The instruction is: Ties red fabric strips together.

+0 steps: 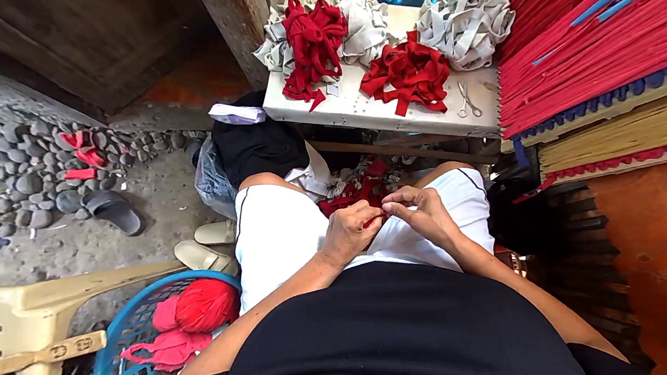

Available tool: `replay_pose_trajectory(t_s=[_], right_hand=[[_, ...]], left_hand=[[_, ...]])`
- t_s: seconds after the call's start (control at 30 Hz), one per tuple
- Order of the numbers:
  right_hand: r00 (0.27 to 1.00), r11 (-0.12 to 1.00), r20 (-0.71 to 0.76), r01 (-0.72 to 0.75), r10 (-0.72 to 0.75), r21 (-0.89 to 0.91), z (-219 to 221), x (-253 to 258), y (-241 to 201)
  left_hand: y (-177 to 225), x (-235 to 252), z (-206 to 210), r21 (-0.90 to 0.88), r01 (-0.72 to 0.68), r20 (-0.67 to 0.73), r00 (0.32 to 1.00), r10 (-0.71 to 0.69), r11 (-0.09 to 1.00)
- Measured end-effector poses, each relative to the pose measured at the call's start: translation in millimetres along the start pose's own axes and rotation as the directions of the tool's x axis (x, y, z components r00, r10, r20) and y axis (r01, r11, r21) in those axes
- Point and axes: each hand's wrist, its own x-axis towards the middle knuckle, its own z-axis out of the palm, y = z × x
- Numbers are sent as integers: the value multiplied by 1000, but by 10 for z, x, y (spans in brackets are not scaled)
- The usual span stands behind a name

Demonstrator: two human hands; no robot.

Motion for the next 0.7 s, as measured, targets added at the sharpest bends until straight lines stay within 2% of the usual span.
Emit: replay_pose_trajectory(t_s=[0.07, 0.13, 0.27, 0.37, 0.47, 0.57, 0.63, 0.7], right_hand=[[992, 971, 15, -123, 123, 205, 103, -15, 14], [984, 936, 6, -172, 179, 307, 156, -18, 60], [988, 949, 9, -151, 155, 278, 209, -10, 182], [979, 904, 33, -201, 203, 377, 241, 23, 205], [949, 762, 83, -296, 305, 576, 178, 91, 161], [908, 637, 106, -363, 405, 680, -41, 249, 114], [916, 673, 59, -334, 397, 660, -280, 351, 122], [942, 769, -32, -252, 333, 587, -587, 416, 148]], left_hand=[[-9, 0, 6, 13, -35, 1, 999, 35, 999], [-20, -5, 9, 19, -48, 8, 999, 48, 999], [-19, -15, 11, -51, -4, 85, 996, 8, 999], [-48, -6, 4, -220, 229, 255, 952, -171, 948], [-30, 30, -38, -353, 544, 479, 804, -353, 761], [-22, 47, -92, -389, 675, 586, 706, -397, 626], [-43, 38, -114, -414, 696, 602, 693, -398, 586], [-60, 38, -138, -423, 712, 611, 681, -405, 560]])
